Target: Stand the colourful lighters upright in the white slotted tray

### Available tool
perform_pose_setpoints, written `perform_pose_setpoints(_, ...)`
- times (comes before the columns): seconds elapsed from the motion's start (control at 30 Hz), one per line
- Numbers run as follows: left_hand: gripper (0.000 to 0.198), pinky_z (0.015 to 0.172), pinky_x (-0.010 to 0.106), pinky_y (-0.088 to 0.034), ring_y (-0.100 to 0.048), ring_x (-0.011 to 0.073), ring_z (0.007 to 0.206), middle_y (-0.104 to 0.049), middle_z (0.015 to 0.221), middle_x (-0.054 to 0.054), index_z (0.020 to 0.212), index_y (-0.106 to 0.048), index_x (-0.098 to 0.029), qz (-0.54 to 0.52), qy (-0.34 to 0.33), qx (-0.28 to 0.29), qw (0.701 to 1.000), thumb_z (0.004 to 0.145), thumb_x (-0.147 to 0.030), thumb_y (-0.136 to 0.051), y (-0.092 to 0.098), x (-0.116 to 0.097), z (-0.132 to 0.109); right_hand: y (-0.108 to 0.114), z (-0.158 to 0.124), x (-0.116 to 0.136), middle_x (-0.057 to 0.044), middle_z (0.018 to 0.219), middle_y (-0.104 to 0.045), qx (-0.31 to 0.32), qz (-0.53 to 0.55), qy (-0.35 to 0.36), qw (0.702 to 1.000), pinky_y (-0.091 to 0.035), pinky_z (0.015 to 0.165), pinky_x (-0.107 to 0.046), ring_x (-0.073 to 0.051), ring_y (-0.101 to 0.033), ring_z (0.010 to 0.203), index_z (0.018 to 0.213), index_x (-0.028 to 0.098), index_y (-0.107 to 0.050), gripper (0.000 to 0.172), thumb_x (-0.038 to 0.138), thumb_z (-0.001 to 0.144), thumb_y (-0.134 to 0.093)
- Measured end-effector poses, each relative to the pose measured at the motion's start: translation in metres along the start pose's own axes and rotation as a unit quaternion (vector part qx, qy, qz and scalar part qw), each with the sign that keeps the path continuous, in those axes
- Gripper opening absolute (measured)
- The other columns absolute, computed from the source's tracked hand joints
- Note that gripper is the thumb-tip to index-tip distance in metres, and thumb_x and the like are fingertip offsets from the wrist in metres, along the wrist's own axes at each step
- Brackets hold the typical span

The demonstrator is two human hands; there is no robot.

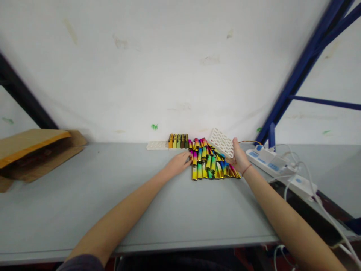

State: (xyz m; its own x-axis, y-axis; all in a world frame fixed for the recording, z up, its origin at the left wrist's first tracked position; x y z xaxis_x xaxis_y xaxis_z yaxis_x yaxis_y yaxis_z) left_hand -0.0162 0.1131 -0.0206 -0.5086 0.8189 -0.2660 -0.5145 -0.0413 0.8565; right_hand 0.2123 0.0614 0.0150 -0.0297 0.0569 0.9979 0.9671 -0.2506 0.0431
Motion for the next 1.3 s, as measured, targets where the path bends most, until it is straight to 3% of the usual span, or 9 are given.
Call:
perform_pose_setpoints(0.13, 0.015, 0.103, 0.039, -0.042, -0.055, 0.024, 0.114, -0.059, 0.119, 0.014, 0.106, -0.056, -0.013, 0.01, -0.02, -0.015, 1.0, 0.092, -0.02, -0.052, 0.004, -0.004, 0.0, -0.001, -0.007, 0.007, 0.006, 0.033, -0.025, -0.034, -0.028, 0.077, 0.996, -0.023, 0.034, -0.023, -0.009, -0.023, 0.03, 0.06, 0.023, -0.042, 0.063, 0.08, 0.082, -0.022)
perform_pose_setpoints(0.23, 0.017, 0.101, 0.039, -0.044, -0.057, 0.0246, 0.111, -0.061, 0.114, 0.014, 0.106, -0.058, -0.013, 0.007, -0.017, -0.014, 1.0, 0.093, -0.021, -0.05, 0.005, -0.005, 0.0, -0.024, -0.024, 0.014, 0.001, 0.039, -0.044, 0.007, -0.159, 0.175, 0.972, -0.031, 0.04, -0.023, -0.01, -0.039, 0.034, 0.058, 0.02, -0.046, 0.062, 0.076, 0.082, -0.035)
perform_pose_setpoints(0.43, 0.015, 0.097, 0.039, -0.045, -0.06, 0.0262, 0.102, -0.066, 0.105, 0.011, 0.098, -0.062, -0.016, -0.112, 0.062, -0.026, 0.991, 0.085, -0.021, -0.057, 0.001, 0.009, 0.002, -0.086, -0.073, 0.014, -0.009, 0.088, -0.072, 0.101, -0.519, 0.352, 0.772, -0.041, 0.06, -0.022, -0.018, -0.066, 0.073, 0.114, 0.017, -0.061, 0.032, 0.037, 0.093, -0.048)
perform_pose_setpoints(0.57, 0.014, 0.092, 0.036, -0.047, -0.061, 0.0248, 0.1, -0.067, 0.102, 0.01, 0.093, -0.063, -0.018, -0.14, 0.09, -0.054, 0.985, 0.084, -0.024, -0.054, 0.009, 0.021, 0.003, -0.092, -0.078, 0.008, -0.01, 0.115, -0.068, 0.109, -0.586, 0.373, 0.711, -0.046, 0.069, -0.024, -0.02, -0.067, 0.088, 0.129, 0.022, -0.055, 0.038, 0.023, 0.092, -0.047)
perform_pose_setpoints(0.73, 0.037, 0.073, 0.033, -0.051, -0.065, 0.0219, 0.082, -0.067, 0.089, 0.007, 0.102, -0.061, -0.016, -0.21, 0.163, -0.105, 0.958, 0.093, -0.044, -0.038, 0.041, 0.035, 0.0, -0.071, -0.066, 0.011, -0.011, 0.121, -0.066, 0.019, -0.589, 0.363, 0.721, -0.048, 0.072, -0.026, -0.021, -0.067, 0.093, 0.133, 0.02, -0.053, 0.043, 0.02, 0.09, -0.048)
perform_pose_setpoints(0.93, 0.05, 0.058, 0.026, -0.053, -0.065, 0.015, 0.06, -0.068, 0.082, 0.007, 0.107, -0.056, -0.017, -0.579, 0.289, 0.074, 0.759, 0.092, -0.062, -0.041, 0.04, -0.001, -0.013, -0.055, -0.054, 0.012, -0.011, 0.116, -0.069, -0.052, -0.592, 0.352, 0.724, -0.049, 0.07, -0.026, -0.021, -0.067, 0.091, 0.129, 0.019, -0.056, 0.04, 0.022, 0.089, -0.05)
perform_pose_setpoints(1.1, 0.019, 0.062, 0.023, -0.055, -0.065, 0.0115, 0.061, -0.069, 0.089, 0.007, 0.1, -0.059, -0.015, -0.545, 0.331, -0.024, 0.77, 0.087, -0.027, -0.063, 0.078, 0.018, -0.04, -0.066, -0.063, 0.016, -0.01, 0.123, -0.064, -0.007, -0.532, 0.376, 0.759, -0.049, 0.068, -0.027, -0.019, -0.068, 0.085, 0.135, 0.02, -0.048, 0.045, 0.032, 0.092, -0.048)
perform_pose_setpoints(1.23, 0.016, 0.067, 0.022, -0.056, -0.066, 0.0111, 0.065, -0.069, 0.087, 0.007, 0.101, -0.058, -0.012, -0.367, 0.39, -0.2, 0.821, 0.092, -0.022, -0.051, 0.15, 0.104, -0.093, -0.079, -0.077, 0.018, -0.008, 0.106, -0.07, 0.033, -0.452, 0.398, 0.797, -0.046, 0.066, -0.024, -0.014, -0.066, 0.071, 0.118, 0.017, -0.057, 0.03, 0.027, 0.092, -0.046)
perform_pose_setpoints(1.3, 0.019, 0.066, 0.021, -0.055, -0.066, 0.0104, 0.066, -0.069, 0.083, 0.004, 0.105, -0.057, -0.011, -0.153, 0.441, -0.209, 0.859, 0.093, -0.021, -0.045, 0.185, 0.146, -0.124, -0.092, -0.085, 0.014, -0.006, 0.091, -0.071, 0.067, -0.447, 0.425, 0.784, -0.043, 0.066, -0.024, -0.015, -0.064, 0.072, 0.102, 0.017, -0.062, 0.02, 0.023, 0.091, -0.045)
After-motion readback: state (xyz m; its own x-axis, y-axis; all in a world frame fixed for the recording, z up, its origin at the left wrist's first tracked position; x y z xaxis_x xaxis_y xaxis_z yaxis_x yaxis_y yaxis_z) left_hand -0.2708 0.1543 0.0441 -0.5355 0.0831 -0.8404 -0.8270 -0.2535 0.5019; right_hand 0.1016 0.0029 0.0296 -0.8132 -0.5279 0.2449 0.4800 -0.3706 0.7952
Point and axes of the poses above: each hand's wrist, its own z-axis towards the middle knuckle, its own y-axis out of the back of the hand, x = y × z, the point moved 6 cm from there along z, towards the middle knuckle
